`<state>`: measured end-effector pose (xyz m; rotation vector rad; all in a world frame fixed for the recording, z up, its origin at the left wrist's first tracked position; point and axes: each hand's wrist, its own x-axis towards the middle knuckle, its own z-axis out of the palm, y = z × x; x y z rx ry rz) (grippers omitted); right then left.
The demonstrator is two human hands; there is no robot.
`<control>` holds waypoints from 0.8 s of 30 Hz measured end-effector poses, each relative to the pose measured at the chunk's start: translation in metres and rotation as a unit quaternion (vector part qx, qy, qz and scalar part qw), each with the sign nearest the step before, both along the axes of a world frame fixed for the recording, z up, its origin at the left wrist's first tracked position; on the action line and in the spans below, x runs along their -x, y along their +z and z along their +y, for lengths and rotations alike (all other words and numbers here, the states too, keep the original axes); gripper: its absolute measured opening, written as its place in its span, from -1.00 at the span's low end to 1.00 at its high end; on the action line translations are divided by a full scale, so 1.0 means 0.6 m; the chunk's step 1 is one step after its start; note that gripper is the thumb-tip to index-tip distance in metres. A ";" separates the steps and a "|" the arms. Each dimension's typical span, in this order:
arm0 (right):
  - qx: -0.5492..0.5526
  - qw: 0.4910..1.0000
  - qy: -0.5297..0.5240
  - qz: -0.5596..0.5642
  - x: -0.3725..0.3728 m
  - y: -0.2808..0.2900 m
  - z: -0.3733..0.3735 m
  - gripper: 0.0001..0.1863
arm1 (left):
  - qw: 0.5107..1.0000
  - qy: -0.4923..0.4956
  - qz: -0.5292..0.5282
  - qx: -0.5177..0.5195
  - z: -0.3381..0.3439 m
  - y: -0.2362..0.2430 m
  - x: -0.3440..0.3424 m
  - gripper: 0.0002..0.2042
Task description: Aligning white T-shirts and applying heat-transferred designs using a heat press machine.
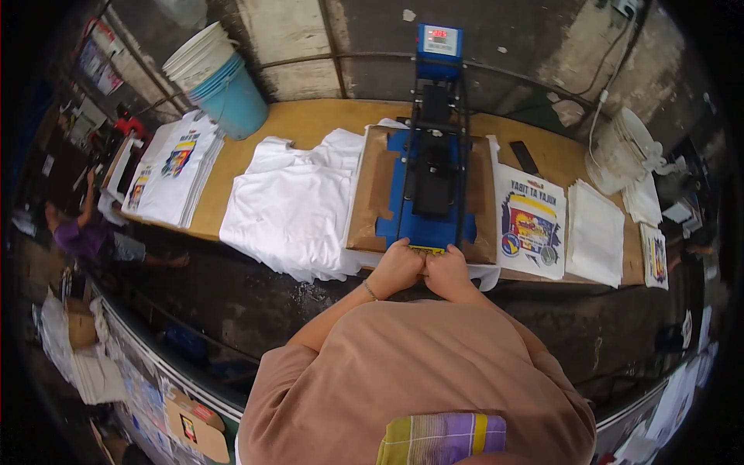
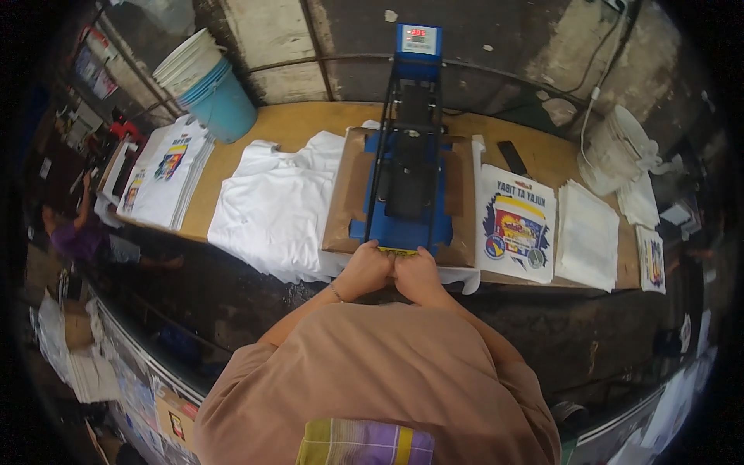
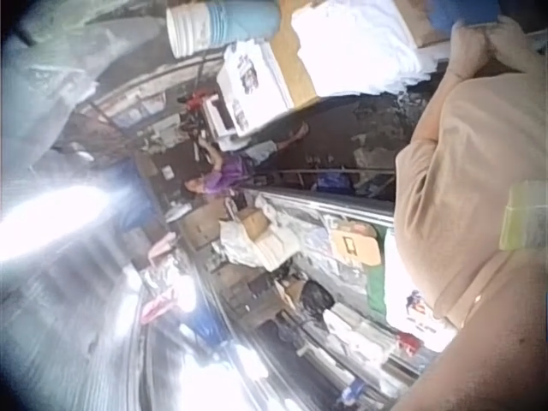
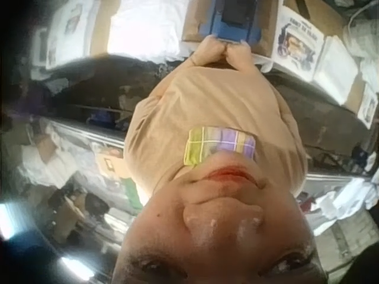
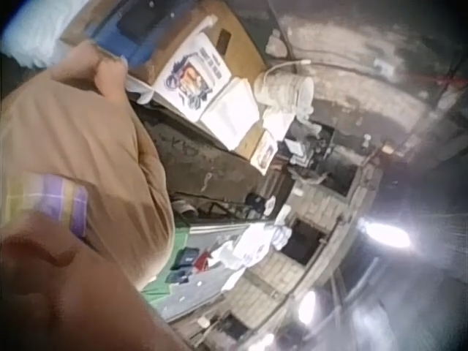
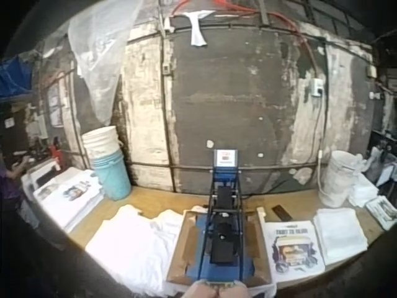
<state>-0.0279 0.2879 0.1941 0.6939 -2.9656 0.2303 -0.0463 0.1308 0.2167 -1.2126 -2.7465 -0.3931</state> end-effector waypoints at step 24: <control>0.246 0.682 0.680 -0.110 -0.129 0.498 0.059 -0.88 | 0.704 -0.660 0.039 -0.260 -0.041 0.431 -0.104 -0.66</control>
